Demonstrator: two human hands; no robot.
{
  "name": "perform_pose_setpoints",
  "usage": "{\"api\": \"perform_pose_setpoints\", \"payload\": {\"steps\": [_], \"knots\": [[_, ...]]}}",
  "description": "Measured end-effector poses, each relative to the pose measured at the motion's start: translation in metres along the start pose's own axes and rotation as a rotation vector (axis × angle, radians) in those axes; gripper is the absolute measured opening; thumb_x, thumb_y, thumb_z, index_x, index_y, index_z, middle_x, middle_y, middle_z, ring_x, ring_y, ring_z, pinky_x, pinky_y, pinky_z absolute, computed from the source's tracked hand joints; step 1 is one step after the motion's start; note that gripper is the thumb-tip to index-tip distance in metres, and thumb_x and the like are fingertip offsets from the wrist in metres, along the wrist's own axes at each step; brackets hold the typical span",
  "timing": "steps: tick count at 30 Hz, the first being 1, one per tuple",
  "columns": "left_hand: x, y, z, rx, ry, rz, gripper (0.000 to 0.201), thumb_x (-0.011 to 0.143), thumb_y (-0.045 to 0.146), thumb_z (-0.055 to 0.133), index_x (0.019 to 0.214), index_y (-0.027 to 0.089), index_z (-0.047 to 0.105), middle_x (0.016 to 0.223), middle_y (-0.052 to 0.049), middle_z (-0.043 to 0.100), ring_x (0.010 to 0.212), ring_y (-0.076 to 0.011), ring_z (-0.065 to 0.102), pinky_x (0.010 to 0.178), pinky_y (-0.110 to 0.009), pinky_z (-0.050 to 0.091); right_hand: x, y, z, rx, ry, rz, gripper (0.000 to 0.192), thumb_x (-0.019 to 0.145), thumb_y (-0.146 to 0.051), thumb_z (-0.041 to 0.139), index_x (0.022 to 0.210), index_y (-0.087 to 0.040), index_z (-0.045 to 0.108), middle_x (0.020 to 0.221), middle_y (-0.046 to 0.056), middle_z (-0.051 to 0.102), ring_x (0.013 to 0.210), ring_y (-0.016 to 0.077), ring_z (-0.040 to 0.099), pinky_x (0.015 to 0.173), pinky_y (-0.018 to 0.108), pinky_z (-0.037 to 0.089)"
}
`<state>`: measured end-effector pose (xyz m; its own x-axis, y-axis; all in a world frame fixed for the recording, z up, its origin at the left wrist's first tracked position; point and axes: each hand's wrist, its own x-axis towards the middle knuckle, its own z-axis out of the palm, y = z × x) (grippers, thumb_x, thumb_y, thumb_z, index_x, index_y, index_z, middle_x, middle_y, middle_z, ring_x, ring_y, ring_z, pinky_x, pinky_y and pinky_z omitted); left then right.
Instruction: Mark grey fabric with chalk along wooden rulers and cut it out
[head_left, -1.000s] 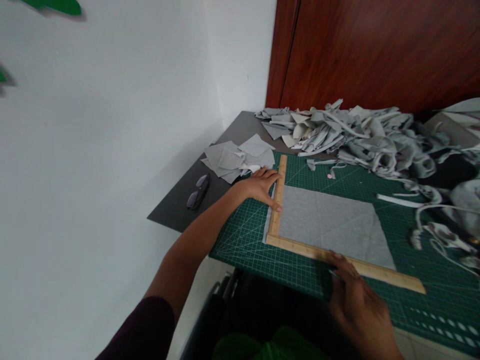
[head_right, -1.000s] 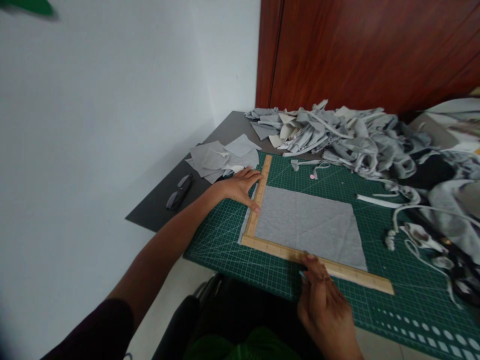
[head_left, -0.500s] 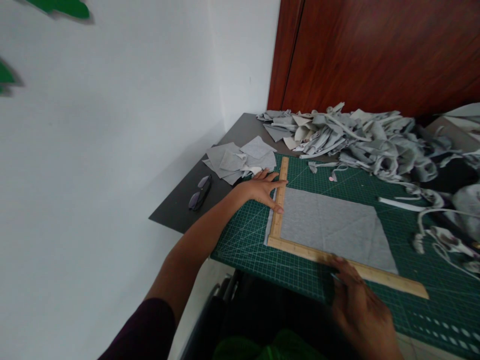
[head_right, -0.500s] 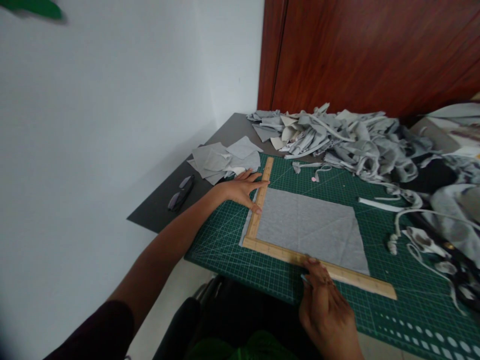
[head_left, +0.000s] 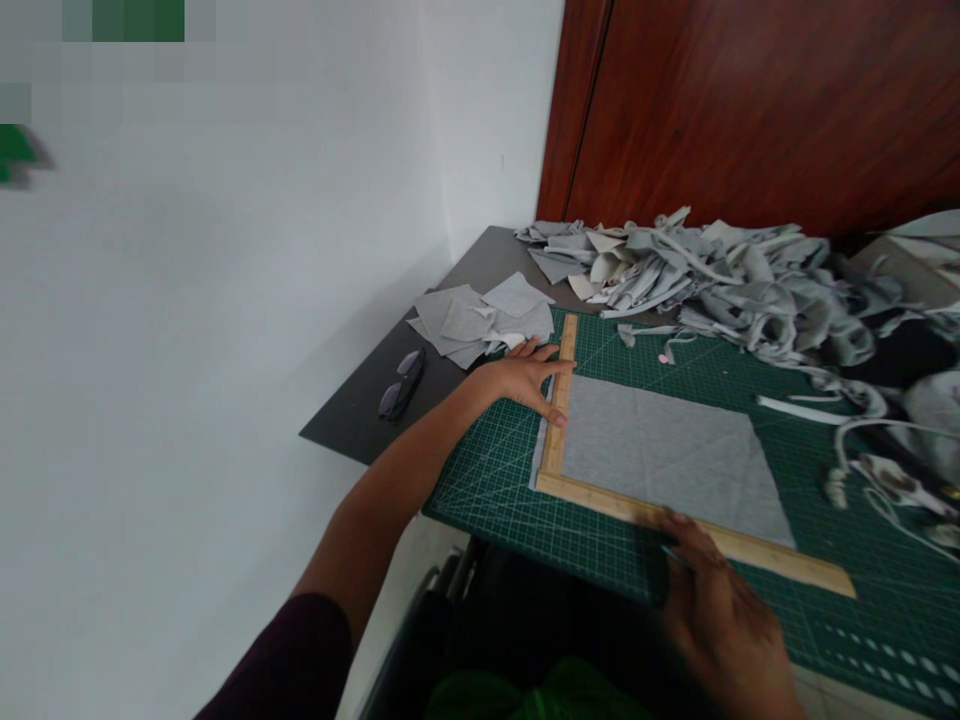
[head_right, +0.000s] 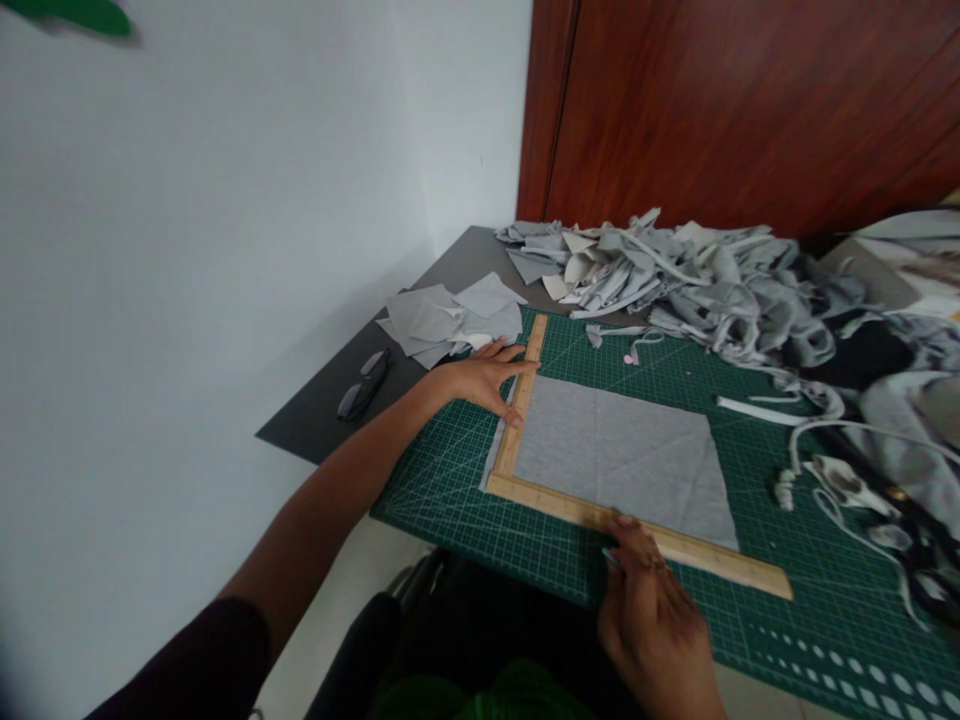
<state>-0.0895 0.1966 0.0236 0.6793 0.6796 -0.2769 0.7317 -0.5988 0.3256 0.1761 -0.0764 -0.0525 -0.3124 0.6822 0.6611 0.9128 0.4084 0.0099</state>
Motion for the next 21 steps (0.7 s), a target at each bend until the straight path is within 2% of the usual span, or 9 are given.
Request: {"api": "perform_pose_setpoints", "payload": {"steps": [8, 21], "knots": [[0.0018, -0.0014, 0.0002, 0.003, -0.01, -0.001, 0.127, 0.06, 0.084, 0.075, 0.166, 0.039, 0.023, 0.178, 0.001, 0.001, 0.161, -0.0421, -0.015, 0.129, -0.062, 0.002, -0.0022, 0.0007, -0.0006, 0.01, -0.003, 0.016, 0.025, 0.105, -0.019, 0.045, 0.124, -0.01, 0.058, 0.124, 0.022, 0.075, 0.107, 0.0298, 0.076, 0.084, 0.041, 0.065], [0.0, 0.0012, -0.0021, 0.001, -0.019, -0.007, 0.127, 0.06, 0.081, 0.076, 0.167, 0.038, 0.022, 0.178, 0.001, 0.0, 0.161, -0.0422, -0.014, 0.13, -0.06, 0.001, -0.0006, -0.001, -0.0029, 0.002, 0.001, 0.007, 0.021, 0.105, -0.017, 0.045, 0.118, -0.009, 0.059, 0.123, 0.023, 0.075, 0.106, 0.0294, 0.077, 0.081, 0.04, 0.065]]}}
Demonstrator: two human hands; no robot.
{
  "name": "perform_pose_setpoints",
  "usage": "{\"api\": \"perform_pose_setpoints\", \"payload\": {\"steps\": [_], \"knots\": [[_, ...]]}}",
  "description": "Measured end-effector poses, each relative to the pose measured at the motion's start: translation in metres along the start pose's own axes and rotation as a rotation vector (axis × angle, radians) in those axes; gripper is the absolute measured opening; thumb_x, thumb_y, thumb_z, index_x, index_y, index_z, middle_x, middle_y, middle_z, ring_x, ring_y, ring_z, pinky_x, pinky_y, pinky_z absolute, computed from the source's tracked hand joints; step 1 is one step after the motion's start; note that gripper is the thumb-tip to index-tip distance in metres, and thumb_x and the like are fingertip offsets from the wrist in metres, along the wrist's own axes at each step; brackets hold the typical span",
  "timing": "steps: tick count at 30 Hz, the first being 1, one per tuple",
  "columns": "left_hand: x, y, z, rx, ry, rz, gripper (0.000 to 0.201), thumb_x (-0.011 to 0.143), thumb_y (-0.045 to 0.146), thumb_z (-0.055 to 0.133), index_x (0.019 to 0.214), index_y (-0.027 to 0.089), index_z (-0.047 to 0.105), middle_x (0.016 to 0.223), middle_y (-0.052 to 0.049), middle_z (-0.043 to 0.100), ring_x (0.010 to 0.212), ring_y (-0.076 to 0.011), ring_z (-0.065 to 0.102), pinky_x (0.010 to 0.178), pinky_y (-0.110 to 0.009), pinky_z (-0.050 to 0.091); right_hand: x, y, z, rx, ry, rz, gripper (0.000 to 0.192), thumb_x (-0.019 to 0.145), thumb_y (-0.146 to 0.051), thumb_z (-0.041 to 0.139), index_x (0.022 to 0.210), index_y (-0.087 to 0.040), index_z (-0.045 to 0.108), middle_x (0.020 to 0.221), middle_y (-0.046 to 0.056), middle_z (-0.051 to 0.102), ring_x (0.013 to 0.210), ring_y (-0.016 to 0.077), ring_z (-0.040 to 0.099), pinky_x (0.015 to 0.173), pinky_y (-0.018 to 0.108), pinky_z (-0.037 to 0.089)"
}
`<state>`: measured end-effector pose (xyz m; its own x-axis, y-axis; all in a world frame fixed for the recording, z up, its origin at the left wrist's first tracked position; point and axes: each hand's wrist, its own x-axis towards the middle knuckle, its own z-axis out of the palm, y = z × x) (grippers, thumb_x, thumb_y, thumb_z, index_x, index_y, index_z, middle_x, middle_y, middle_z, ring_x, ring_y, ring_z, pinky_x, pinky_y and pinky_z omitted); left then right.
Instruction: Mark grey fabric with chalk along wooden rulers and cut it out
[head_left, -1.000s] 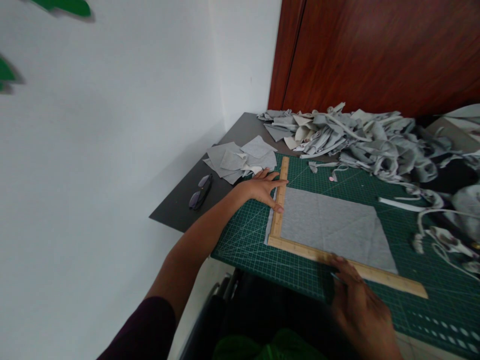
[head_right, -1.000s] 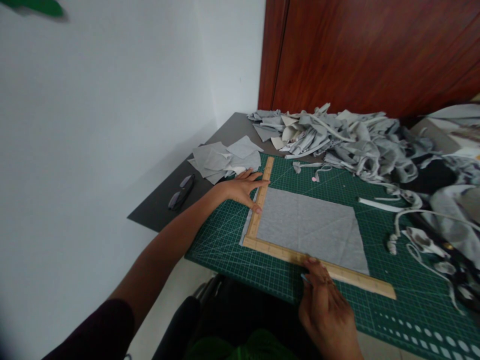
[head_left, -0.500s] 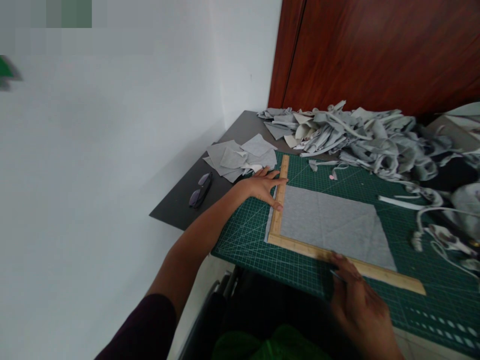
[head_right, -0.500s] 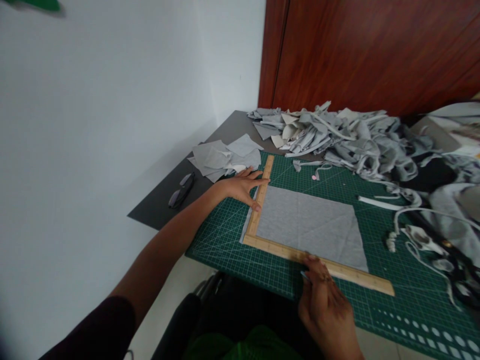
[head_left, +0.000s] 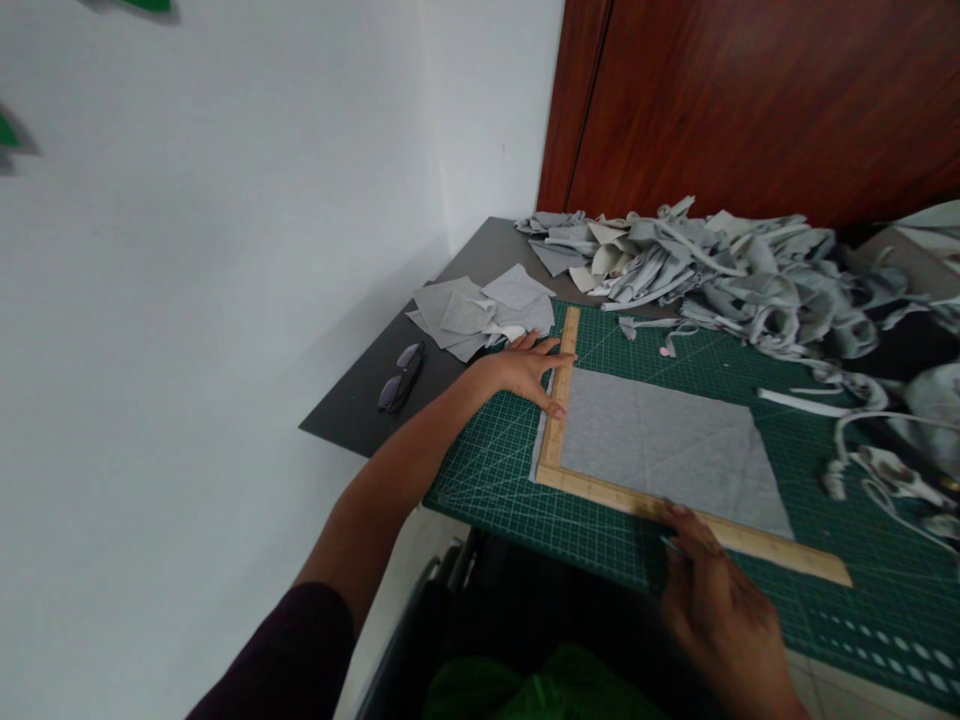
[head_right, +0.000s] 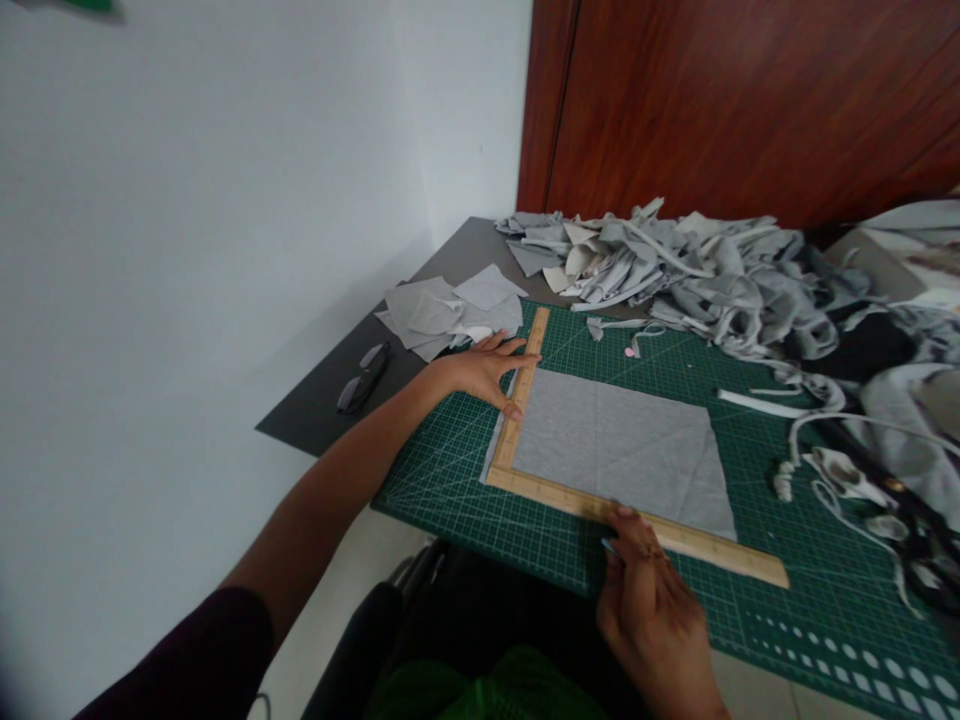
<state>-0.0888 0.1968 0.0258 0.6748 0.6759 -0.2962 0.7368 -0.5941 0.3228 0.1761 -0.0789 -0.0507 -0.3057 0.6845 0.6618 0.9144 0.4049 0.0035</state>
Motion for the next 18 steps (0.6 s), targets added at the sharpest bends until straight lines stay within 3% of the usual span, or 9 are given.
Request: {"api": "perform_pose_setpoints", "payload": {"steps": [9, 15, 18], "knots": [[-0.0026, 0.0087, -0.006, 0.008, -0.038, -0.032, 0.131, 0.059, 0.079, 0.076, 0.168, 0.033, 0.019, 0.178, -0.002, -0.004, 0.161, -0.0418, -0.015, 0.13, -0.056, 0.0, -0.0006, 0.0012, 0.0027, 0.018, -0.01, 0.014, 0.023, 0.105, -0.018, 0.044, 0.12, -0.01, 0.058, 0.122, 0.023, 0.075, 0.108, 0.031, 0.077, 0.083, 0.042, 0.066], [-0.0004, 0.0085, -0.0041, 0.016, -0.01, -0.031, 0.148, 0.055, 0.08, 0.074, 0.168, 0.015, 0.004, 0.177, -0.014, -0.002, 0.161, -0.0415, -0.011, 0.131, -0.048, 0.001, 0.0008, 0.0, 0.0018, 0.011, -0.018, 0.013, 0.025, 0.105, -0.019, 0.043, 0.123, -0.008, 0.058, 0.122, 0.024, 0.075, 0.107, 0.0311, 0.077, 0.084, 0.041, 0.066], [0.0012, 0.0072, -0.0017, 0.006, 0.006, -0.028, 0.151, 0.054, 0.08, 0.074, 0.167, 0.012, 0.001, 0.177, -0.017, 0.001, 0.161, -0.0419, -0.011, 0.131, -0.048, 0.002, 0.0008, 0.0, 0.002, 0.001, -0.011, 0.007, 0.025, 0.105, -0.019, 0.044, 0.123, -0.008, 0.058, 0.121, 0.024, 0.076, 0.106, 0.0315, 0.078, 0.083, 0.042, 0.066]]}}
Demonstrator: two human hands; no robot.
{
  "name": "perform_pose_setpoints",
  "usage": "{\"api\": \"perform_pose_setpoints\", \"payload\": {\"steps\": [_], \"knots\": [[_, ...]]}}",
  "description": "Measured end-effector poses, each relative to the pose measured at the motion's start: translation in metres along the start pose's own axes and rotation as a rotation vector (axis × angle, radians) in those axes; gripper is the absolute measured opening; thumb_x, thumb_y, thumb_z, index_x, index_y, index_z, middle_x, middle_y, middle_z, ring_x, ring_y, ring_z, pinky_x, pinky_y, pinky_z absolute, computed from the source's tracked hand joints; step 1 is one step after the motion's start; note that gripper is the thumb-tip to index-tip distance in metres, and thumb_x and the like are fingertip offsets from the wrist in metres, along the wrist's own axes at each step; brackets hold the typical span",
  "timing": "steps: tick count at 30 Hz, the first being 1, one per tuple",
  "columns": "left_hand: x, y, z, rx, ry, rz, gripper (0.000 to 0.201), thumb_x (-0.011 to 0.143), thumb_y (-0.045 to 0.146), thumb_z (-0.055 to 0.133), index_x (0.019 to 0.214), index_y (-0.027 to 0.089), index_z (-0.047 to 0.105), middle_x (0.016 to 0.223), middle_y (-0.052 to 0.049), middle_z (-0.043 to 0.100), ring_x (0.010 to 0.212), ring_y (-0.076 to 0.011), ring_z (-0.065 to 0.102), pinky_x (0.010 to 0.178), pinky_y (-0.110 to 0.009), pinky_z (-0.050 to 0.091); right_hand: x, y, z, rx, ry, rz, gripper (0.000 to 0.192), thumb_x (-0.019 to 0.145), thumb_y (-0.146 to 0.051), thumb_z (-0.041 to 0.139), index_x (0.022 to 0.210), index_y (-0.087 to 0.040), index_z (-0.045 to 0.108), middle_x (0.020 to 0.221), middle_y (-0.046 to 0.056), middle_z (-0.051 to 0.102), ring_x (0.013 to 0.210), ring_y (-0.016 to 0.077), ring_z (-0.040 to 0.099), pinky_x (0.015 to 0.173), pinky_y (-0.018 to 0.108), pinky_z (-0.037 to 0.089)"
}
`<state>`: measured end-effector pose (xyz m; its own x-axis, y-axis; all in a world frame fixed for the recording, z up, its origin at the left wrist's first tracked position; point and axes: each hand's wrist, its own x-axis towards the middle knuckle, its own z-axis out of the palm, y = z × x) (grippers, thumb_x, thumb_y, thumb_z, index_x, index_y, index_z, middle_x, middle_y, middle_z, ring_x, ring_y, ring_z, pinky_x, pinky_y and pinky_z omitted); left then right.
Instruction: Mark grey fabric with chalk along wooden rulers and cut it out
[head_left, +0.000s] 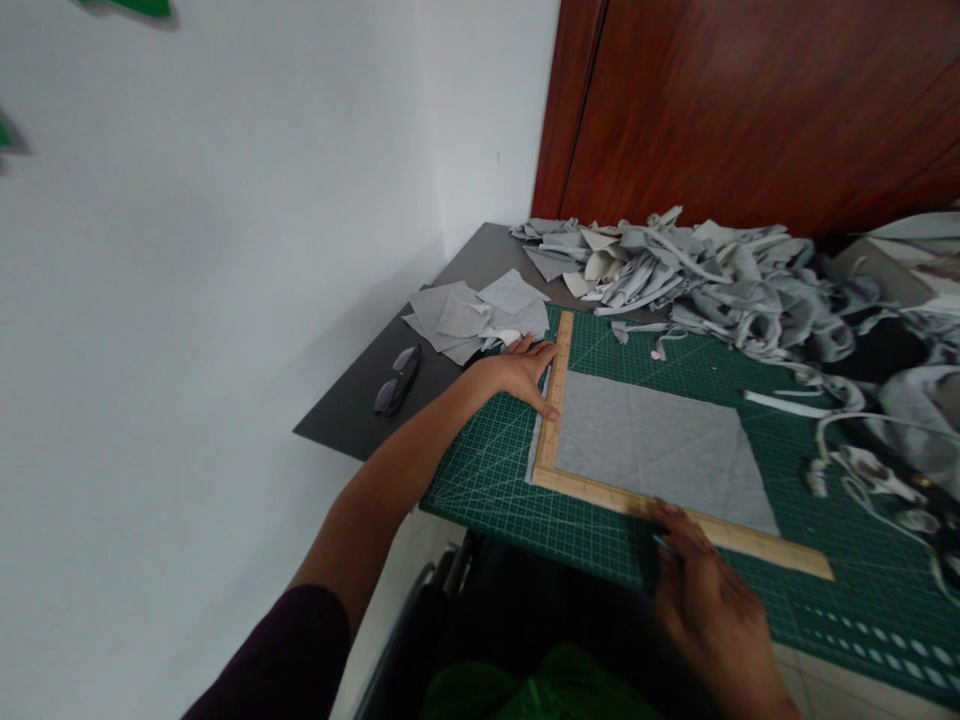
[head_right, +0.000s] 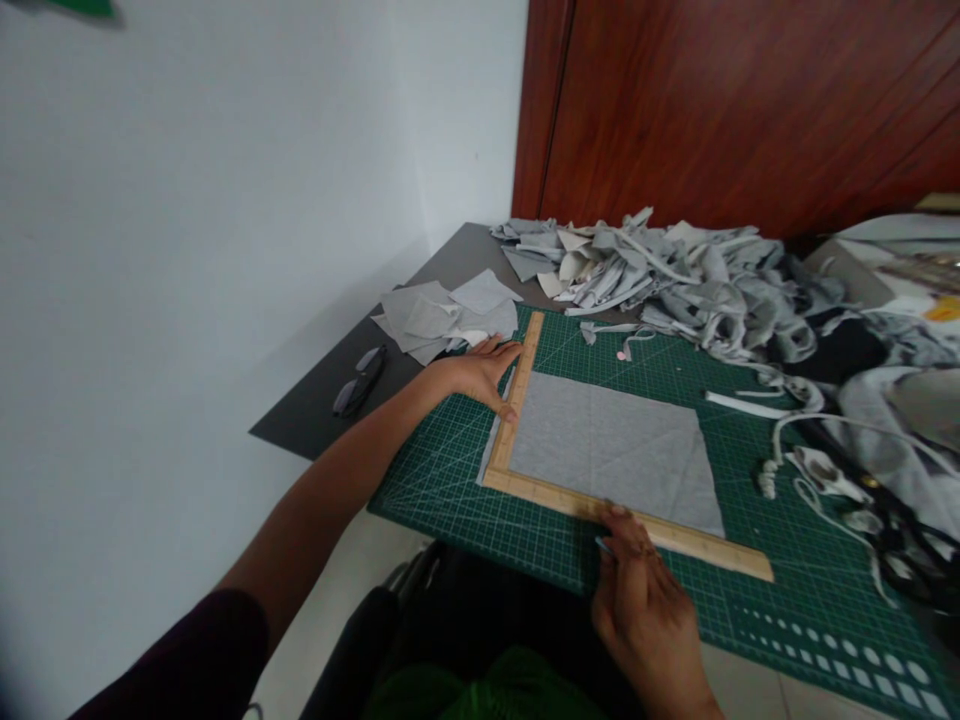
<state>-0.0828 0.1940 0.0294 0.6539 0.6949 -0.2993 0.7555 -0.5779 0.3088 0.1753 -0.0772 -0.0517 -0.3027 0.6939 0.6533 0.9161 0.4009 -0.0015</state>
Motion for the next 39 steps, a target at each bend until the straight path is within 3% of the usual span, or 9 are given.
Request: {"api": "perform_pose_setpoints", "payload": {"steps": [9, 15, 22, 31, 35, 39], "knots": [[0.002, -0.002, 0.002, -0.016, 0.025, 0.007, 0.154, 0.051, 0.081, 0.076, 0.168, 0.014, 0.0, 0.177, -0.016, 0.004, 0.161, -0.0429, -0.009, 0.131, -0.049, 0.004, -0.003, 0.001, 0.001, 0.027, -0.022, 0.026, 0.031, 0.105, -0.019, 0.045, 0.131, -0.007, 0.056, 0.124, 0.024, 0.075, 0.11, 0.0334, 0.077, 0.086, 0.046, 0.067], [0.002, -0.003, 0.001, 0.018, -0.019, -0.005, 0.14, 0.055, 0.082, 0.075, 0.169, 0.026, 0.015, 0.178, -0.007, -0.002, 0.161, -0.042, -0.012, 0.131, -0.052, 0.0, -0.005, 0.001, 0.001, 0.042, -0.025, 0.033, 0.033, 0.105, -0.02, 0.046, 0.135, -0.009, 0.054, 0.125, 0.023, 0.075, 0.111, 0.0328, 0.076, 0.088, 0.046, 0.066], [0.0, -0.005, 0.001, 0.022, -0.018, -0.001, 0.139, 0.056, 0.084, 0.073, 0.169, 0.028, 0.013, 0.178, -0.005, -0.002, 0.162, -0.0413, -0.01, 0.131, -0.053, 0.002, -0.006, 0.005, 0.002, 0.098, -0.041, 0.038, 0.034, 0.106, -0.022, 0.045, 0.136, -0.009, 0.053, 0.126, 0.024, 0.073, 0.113, 0.0342, 0.075, 0.091, 0.05, 0.065], [0.002, -0.008, 0.002, 0.029, -0.022, -0.001, 0.14, 0.057, 0.086, 0.072, 0.169, 0.027, 0.014, 0.178, -0.007, -0.004, 0.161, -0.0418, -0.012, 0.131, -0.054, 0.001, -0.011, 0.012, 0.001, 0.186, -0.005, 0.024, 0.013, 0.103, -0.019, 0.054, 0.113, -0.016, 0.062, 0.133, 0.021, 0.068, 0.124, 0.0354, 0.067, 0.099, 0.058, 0.06], [0.002, -0.009, 0.002, 0.032, -0.007, 0.015, 0.141, 0.055, 0.089, 0.072, 0.168, 0.027, 0.016, 0.178, -0.009, -0.003, 0.161, -0.0435, -0.011, 0.13, -0.057, 0.002, 0.01, -0.001, -0.012, 0.282, -0.001, 0.004, 0.013, 0.1, -0.017, 0.057, 0.11, -0.02, 0.065, 0.127, 0.016, 0.07, 0.119, 0.0311, 0.069, 0.097, 0.051, 0.06], [-0.001, -0.008, 0.0, 0.025, -0.01, 0.02, 0.141, 0.056, 0.087, 0.074, 0.168, 0.023, 0.017, 0.177, -0.014, -0.001, 0.161, -0.045, -0.01, 0.13, -0.057, 0.004, 0.067, -0.033, -0.025, 0.537, -0.036, -0.047, 0.02, 0.1, -0.013, 0.057, 0.113, -0.024, 0.067, 0.108, 0.008, 0.072, 0.101, 0.0223, 0.071, 0.085, 0.036, 0.061]]}}
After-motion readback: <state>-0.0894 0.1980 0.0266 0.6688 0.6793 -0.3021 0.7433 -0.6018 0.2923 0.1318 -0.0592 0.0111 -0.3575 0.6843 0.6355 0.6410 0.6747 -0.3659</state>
